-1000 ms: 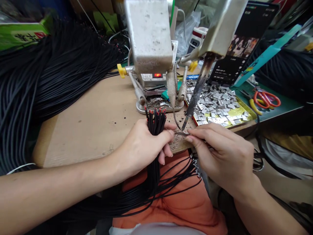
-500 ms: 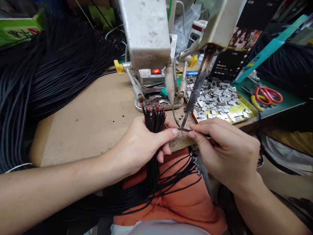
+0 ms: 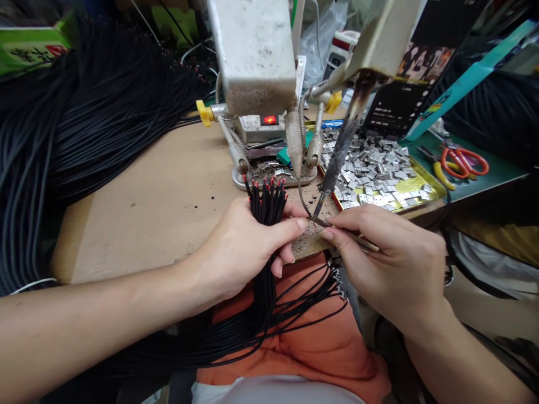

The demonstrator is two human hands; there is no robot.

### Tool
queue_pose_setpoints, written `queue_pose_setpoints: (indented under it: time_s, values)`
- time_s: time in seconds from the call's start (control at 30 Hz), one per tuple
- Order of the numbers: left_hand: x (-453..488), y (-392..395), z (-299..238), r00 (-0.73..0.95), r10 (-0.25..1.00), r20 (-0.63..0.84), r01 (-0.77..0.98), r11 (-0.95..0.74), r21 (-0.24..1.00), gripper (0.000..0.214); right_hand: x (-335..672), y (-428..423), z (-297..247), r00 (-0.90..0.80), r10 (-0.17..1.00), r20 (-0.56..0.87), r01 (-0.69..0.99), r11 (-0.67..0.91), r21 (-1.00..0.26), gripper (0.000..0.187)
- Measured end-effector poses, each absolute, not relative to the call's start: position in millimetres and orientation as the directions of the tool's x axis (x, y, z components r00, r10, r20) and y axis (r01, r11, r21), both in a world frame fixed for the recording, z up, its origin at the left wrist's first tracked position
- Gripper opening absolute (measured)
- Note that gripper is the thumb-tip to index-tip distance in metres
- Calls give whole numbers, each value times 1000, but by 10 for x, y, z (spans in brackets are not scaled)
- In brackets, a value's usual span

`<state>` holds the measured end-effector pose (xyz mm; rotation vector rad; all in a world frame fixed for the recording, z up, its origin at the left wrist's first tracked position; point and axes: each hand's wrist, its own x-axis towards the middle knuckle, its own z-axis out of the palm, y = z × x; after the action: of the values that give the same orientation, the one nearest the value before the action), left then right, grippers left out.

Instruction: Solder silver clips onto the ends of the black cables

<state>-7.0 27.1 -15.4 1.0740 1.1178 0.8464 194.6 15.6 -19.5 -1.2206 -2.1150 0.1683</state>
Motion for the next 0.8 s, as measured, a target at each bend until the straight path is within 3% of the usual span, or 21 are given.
queue_pose_setpoints:
  time_s: [0.8]
  values:
    - [-50,272,-110,189,925,-330,53,326,944,12,1957,127,-267,-371,760,534,707,604,-368,8]
